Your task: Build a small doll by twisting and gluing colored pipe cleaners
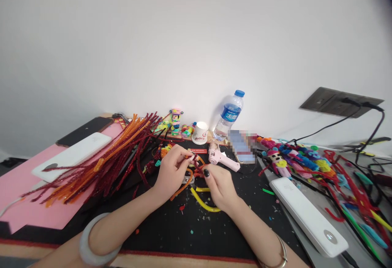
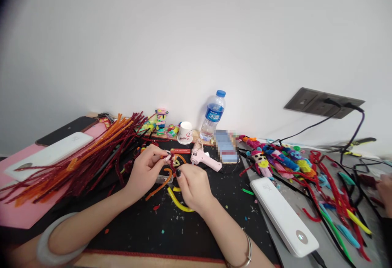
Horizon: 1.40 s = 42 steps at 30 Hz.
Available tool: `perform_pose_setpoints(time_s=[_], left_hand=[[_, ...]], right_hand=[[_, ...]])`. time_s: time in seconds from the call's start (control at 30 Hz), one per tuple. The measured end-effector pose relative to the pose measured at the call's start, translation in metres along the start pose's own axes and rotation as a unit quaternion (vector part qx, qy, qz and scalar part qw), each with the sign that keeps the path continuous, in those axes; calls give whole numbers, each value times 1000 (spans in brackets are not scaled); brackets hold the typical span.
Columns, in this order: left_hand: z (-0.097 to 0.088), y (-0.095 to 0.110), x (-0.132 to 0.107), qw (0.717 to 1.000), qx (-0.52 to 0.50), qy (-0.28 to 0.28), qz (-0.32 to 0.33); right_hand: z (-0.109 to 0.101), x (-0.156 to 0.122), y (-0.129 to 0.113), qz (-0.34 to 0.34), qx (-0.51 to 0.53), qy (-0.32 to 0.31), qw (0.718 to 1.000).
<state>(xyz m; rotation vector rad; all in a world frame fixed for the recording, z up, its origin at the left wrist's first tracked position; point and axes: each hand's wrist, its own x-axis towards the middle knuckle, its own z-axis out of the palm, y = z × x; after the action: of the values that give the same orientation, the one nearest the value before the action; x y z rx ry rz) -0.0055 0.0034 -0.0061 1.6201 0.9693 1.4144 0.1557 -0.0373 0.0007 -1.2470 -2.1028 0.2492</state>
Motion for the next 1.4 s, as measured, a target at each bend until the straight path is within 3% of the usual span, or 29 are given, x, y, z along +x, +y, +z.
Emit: perform_pose_setpoints(time_s=[0.1, 0.17, 0.3, 0.4, 0.67, 0.8, 1.0, 1.17, 1.4], left_hand=[[-2, -3, 3, 999, -26, 3, -25], [-3, -3, 5, 999, -35, 6, -36], [-4, -3, 6, 999, -30, 1, -38], [-4, -3, 7, 998, -31, 1, -45], [-5, -5, 7, 999, -8, -2, -47], [-6, -6, 8, 999, -8, -1, -48], [-7, -7, 11, 998, -21, 20, -54], [-10, -9, 13, 999, -1, 24, -43], [-10, -8, 14, 999, 6, 21, -40]], right_hand=[[-6, 4, 16, 84, -57, 81, 992], [-8, 6, 28, 146, -137, 98, 975], [-8, 8, 46, 246, -228, 66, 940], [-9, 7, 51, 267, -231, 42, 935], [-14, 7, 58, 267, -230, 13, 936], [-16, 7, 64, 239, -210, 40, 947], [-20, 8, 55, 162, -54, 99, 980], [-21, 7, 47, 92, 88, 48, 991], [-20, 7, 42, 76, 112, 0, 991]])
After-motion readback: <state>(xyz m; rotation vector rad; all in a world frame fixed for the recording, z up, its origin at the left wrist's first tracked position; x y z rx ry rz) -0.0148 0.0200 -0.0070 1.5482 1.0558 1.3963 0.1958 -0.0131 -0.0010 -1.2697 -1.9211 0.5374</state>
